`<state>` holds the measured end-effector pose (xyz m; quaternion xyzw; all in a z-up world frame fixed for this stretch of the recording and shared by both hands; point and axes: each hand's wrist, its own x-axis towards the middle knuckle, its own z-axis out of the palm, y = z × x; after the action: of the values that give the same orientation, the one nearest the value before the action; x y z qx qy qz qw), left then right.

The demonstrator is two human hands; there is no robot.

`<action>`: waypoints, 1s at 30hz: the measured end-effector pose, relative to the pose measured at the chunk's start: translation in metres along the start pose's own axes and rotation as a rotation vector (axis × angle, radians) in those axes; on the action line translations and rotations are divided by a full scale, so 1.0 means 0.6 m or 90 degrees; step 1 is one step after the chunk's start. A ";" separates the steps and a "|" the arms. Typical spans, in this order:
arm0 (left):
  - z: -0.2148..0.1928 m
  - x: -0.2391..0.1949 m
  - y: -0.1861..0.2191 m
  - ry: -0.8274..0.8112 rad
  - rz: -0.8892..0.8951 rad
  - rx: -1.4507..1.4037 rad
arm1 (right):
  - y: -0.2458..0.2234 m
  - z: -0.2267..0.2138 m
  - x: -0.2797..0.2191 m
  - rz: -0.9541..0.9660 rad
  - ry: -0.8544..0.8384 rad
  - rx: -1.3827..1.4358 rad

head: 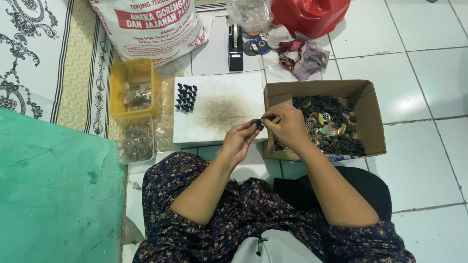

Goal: Sorting and assembling small metal and plastic components by inserting them into a grid and searching through a box of parts.

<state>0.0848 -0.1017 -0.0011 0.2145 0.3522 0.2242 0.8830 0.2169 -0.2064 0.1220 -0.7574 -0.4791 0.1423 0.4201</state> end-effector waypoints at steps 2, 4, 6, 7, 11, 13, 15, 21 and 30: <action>-0.010 0.008 -0.010 0.004 0.001 -0.004 | 0.000 0.005 0.001 -0.003 -0.003 -0.024; -0.016 0.012 -0.013 0.007 0.003 -0.006 | 0.002 0.011 0.002 -0.007 -0.006 -0.047; -0.016 0.010 -0.015 0.017 0.003 0.000 | 0.007 0.018 -0.001 -0.002 -0.018 -0.065; -0.016 0.009 -0.013 0.018 0.002 0.000 | 0.009 0.017 0.000 -0.001 -0.018 -0.064; -0.013 0.012 -0.005 0.013 0.014 0.020 | 0.024 0.010 0.005 0.147 -0.089 0.014; -0.013 0.012 -0.006 0.010 0.017 0.023 | 0.033 0.011 0.010 0.180 -0.104 0.051; -0.011 0.012 -0.011 0.007 0.011 0.019 | 0.044 0.011 0.016 0.229 -0.125 0.106; -0.020 0.019 -0.022 0.002 -0.001 -0.026 | 0.075 0.028 0.027 0.380 -0.136 0.309; -0.002 0.000 -0.023 -0.001 0.004 -0.049 | 0.081 0.026 0.045 0.433 -0.172 0.352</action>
<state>0.0872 -0.1125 -0.0090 0.1814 0.3422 0.2400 0.8902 0.2505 -0.1850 0.0800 -0.7056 -0.1978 0.4925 0.4696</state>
